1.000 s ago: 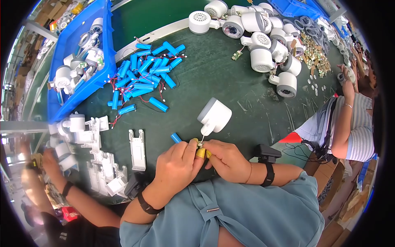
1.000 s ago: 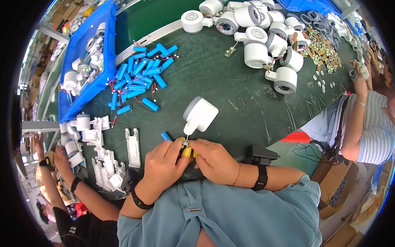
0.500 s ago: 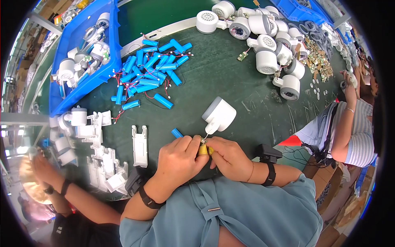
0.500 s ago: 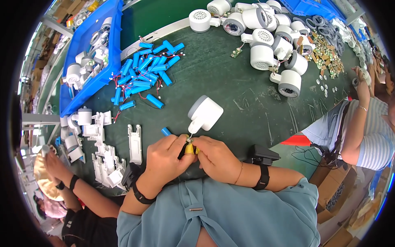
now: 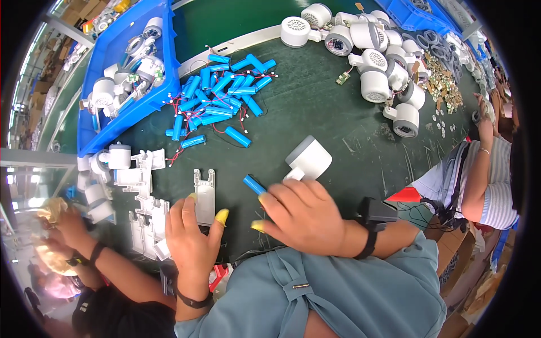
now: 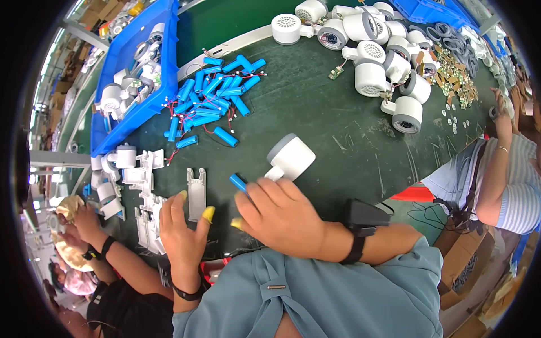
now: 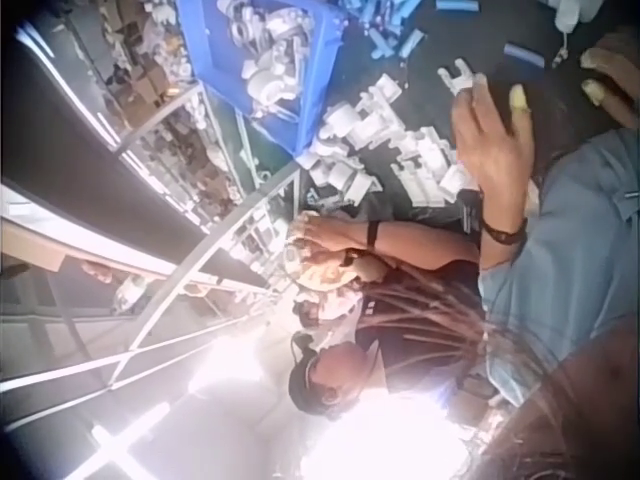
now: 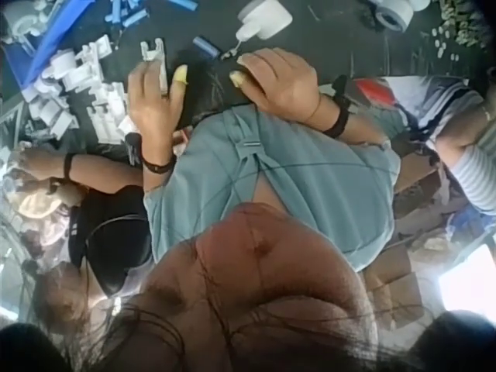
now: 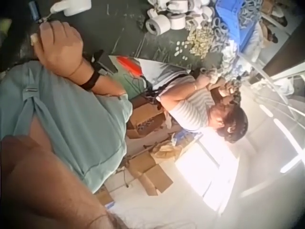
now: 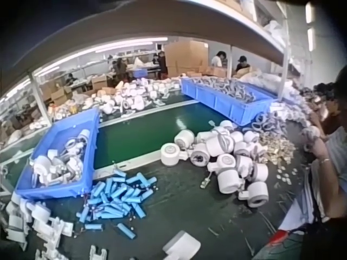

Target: The person assembles electronic devices by connecting a circuit board to a white housing, inserting a blue battery into a plastic base, and fitting the housing onto the base.

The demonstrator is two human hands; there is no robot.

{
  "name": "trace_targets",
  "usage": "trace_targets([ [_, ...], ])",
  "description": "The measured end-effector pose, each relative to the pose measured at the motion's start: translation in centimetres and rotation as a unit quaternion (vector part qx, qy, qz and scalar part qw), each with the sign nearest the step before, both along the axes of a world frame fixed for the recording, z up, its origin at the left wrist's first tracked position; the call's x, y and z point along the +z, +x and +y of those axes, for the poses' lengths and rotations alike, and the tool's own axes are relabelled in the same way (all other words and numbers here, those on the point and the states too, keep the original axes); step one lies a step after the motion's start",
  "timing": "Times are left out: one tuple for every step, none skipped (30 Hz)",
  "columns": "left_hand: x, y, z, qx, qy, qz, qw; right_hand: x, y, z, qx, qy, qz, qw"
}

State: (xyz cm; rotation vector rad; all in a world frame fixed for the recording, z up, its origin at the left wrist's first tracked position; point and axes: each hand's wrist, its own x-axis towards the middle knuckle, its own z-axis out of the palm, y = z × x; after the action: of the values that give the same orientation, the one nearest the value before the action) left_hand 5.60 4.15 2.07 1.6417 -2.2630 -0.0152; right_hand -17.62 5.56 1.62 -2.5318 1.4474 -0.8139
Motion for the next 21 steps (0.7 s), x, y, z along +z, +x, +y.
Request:
trace_targets([
  [-0.1,0.5,0.4,0.011,0.019,-0.026,0.999,-0.6,0.9,-0.6,-0.001,-0.002,0.001,1.000],
  [-0.3,0.8,1.0,0.021,0.023,-0.034,0.999,-1.6,1.6,-1.4,-0.006,-0.012,0.037,0.999],
  [-0.6,0.9,1.4,0.031,0.027,-0.041,0.998,-2.3,2.1,-2.0,-0.010,-0.022,0.074,0.997],
  [-0.9,1.1,1.8,0.038,0.027,-0.042,0.998,-2.7,2.4,-2.1,-0.021,-0.018,0.101,0.994],
  [-1.2,1.3,2.2,0.036,0.036,-0.046,0.998,-2.7,2.4,-2.3,-0.014,-0.019,0.101,0.995],
  [-1.5,1.6,2.5,0.034,0.046,-0.050,0.997,-2.7,2.0,-2.6,-0.009,-0.015,0.099,0.995],
  [-1.8,1.7,2.7,0.041,0.048,-0.047,0.997,-2.7,1.6,-2.8,-0.002,-0.010,0.099,0.995],
  [-2.1,1.8,2.7,0.031,0.050,-0.027,0.998,-2.5,1.2,-3.0,-0.003,-0.008,0.094,0.995],
  [-2.4,1.7,2.5,0.017,0.052,-0.006,0.998,-2.6,0.8,-3.2,0.000,-0.006,0.099,0.995],
  [-2.2,1.6,2.3,-0.003,0.059,0.027,0.998,-2.6,0.3,-3.4,0.015,-0.017,0.060,0.998],
  [-2.3,1.4,2.2,0.002,0.061,0.031,0.998,-2.6,-0.2,-3.7,0.033,-0.028,0.021,0.999],
  [-2.5,1.2,2.2,-0.032,0.077,0.082,0.993,-2.0,-0.8,-3.9,0.039,-0.024,-0.006,0.999],
  [-2.6,0.9,2.0,-0.067,0.092,0.132,0.985,-1.9,-1.2,-4.2,0.045,-0.020,-0.002,0.999],
  [-2.2,0.3,1.8,-0.088,0.098,0.144,0.981,-1.8,-1.6,-4.2,0.062,-0.036,-0.019,0.997],
  [-2.4,-0.1,1.8,-0.083,0.103,0.147,0.980,-1.7,-1.8,-4.2,0.079,-0.051,-0.037,0.995],
  [-2.7,-0.4,1.6,-0.096,0.114,0.171,0.974,-1.4,-1.6,-4.1,0.086,-0.043,-0.034,0.995],
  [-3.0,-0.7,1.4,-0.108,0.125,0.196,0.967,-1.5,-1.3,-3.9,0.086,-0.038,-0.033,0.995],
  [-2.9,-0.9,1.3,-0.115,0.128,0.196,0.965,-1.6,-0.9,-3.5,0.101,-0.030,-0.031,0.994],
  [-2.7,-1.1,1.2,-0.115,0.131,0.196,0.965,-1.7,-0.6,-3.4,0.117,-0.025,-0.031,0.992],
  [-2.6,-1.2,1.1,-0.115,0.137,0.204,0.963,-2.0,-0.5,-3.3,0.125,-0.022,-0.025,0.992],
  [-2.5,-1.2,1.0,-0.115,0.143,0.211,0.960,-2.2,-0.3,-3.2,0.124,-0.020,-0.026,0.992],
])
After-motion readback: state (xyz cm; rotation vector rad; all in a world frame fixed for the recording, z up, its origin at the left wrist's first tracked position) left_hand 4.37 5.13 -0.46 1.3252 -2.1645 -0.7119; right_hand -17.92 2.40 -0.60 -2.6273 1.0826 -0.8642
